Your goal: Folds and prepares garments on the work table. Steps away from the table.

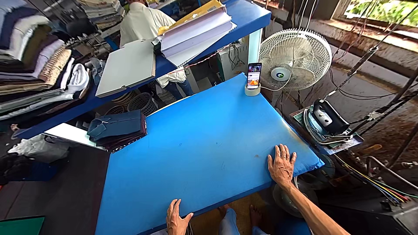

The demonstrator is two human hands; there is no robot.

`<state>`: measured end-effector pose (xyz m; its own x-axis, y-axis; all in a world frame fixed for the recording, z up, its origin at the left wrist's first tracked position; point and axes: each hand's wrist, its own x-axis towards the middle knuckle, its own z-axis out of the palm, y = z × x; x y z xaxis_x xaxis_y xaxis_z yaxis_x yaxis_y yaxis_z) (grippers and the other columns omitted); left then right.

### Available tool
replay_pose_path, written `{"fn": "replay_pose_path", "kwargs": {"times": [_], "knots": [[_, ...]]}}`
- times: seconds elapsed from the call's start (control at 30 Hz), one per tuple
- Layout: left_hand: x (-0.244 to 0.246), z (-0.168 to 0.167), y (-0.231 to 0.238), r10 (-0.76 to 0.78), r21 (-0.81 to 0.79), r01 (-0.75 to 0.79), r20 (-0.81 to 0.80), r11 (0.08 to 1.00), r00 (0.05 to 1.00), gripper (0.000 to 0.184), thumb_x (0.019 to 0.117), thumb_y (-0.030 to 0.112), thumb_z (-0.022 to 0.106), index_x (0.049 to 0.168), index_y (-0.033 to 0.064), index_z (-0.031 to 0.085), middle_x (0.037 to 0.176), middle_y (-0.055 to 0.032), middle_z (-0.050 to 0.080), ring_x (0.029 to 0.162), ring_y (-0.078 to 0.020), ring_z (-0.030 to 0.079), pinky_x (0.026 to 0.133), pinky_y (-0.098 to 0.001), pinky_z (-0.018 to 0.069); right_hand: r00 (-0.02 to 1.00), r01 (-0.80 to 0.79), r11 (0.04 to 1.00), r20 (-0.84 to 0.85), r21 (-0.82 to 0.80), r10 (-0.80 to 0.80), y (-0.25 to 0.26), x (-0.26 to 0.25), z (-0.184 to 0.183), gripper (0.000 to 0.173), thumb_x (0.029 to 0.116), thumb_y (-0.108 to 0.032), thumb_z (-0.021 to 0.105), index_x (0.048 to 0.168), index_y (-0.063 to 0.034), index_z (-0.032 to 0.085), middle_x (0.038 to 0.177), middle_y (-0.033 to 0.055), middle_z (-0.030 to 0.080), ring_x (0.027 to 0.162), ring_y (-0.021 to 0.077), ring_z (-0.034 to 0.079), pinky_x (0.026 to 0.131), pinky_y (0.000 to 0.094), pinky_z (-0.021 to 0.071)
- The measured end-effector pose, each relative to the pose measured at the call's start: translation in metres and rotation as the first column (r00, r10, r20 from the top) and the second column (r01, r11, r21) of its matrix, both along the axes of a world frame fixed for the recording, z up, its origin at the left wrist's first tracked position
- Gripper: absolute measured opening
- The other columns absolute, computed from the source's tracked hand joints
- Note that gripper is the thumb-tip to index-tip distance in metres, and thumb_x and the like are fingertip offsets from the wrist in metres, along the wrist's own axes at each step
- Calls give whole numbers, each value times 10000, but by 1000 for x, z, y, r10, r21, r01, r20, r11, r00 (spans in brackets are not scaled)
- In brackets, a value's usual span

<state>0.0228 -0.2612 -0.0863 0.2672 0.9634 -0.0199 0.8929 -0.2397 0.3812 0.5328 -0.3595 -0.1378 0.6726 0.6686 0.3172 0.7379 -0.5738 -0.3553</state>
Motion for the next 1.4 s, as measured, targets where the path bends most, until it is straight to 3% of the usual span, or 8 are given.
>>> {"fn": "replay_pose_path", "kwargs": {"times": [0.37, 0.6, 0.9, 1.4], "knots": [[3, -3, -8, -5, -17, 5, 21, 1000, 1000, 800, 739, 265, 878, 1407, -35, 556, 1552, -256, 429, 1445, -445, 401, 1189, -583, 324, 1000, -6, 1000, -1, 1, 6, -1, -1, 3, 621, 1055, -413, 357, 1507, -4, 475, 1620, 202, 378, 1550, 355, 268, 1238, 665, 102], [4, -2, -8, 10, -28, -9, 16, 1000, 1000, 757, 730, 258, 885, 1352, -47, 578, 1549, -254, 427, 1437, -431, 415, 1178, -571, 341, 1000, 0, 1000, 3, 9, 0, 0, 0, 2, 628, 1056, -419, 341, 1508, -5, 475, 1618, 199, 382, 1548, 348, 276, 1240, 656, 100], [1, -9, -9, -31, -29, 30, -11, 999, 999, 829, 786, 276, 843, 1507, 56, 499, 1587, -259, 381, 1460, -474, 366, 1186, -610, 310, 1000, 3, 1000, 18, 4, -3, 1, 2, -5, 642, 1050, -438, 328, 1514, -19, 476, 1618, 191, 387, 1549, 348, 275, 1240, 658, 97], [4, -4, -12, -22, -29, 22, 1, 999, 1000, 810, 791, 247, 839, 1507, 59, 509, 1594, -262, 372, 1471, -482, 345, 1205, -608, 281, 999, 7, 1000, 34, 16, -8, 0, 2, -4, 653, 1049, -456, 325, 1508, -21, 487, 1603, 190, 412, 1535, 354, 308, 1239, 658, 112]]}}
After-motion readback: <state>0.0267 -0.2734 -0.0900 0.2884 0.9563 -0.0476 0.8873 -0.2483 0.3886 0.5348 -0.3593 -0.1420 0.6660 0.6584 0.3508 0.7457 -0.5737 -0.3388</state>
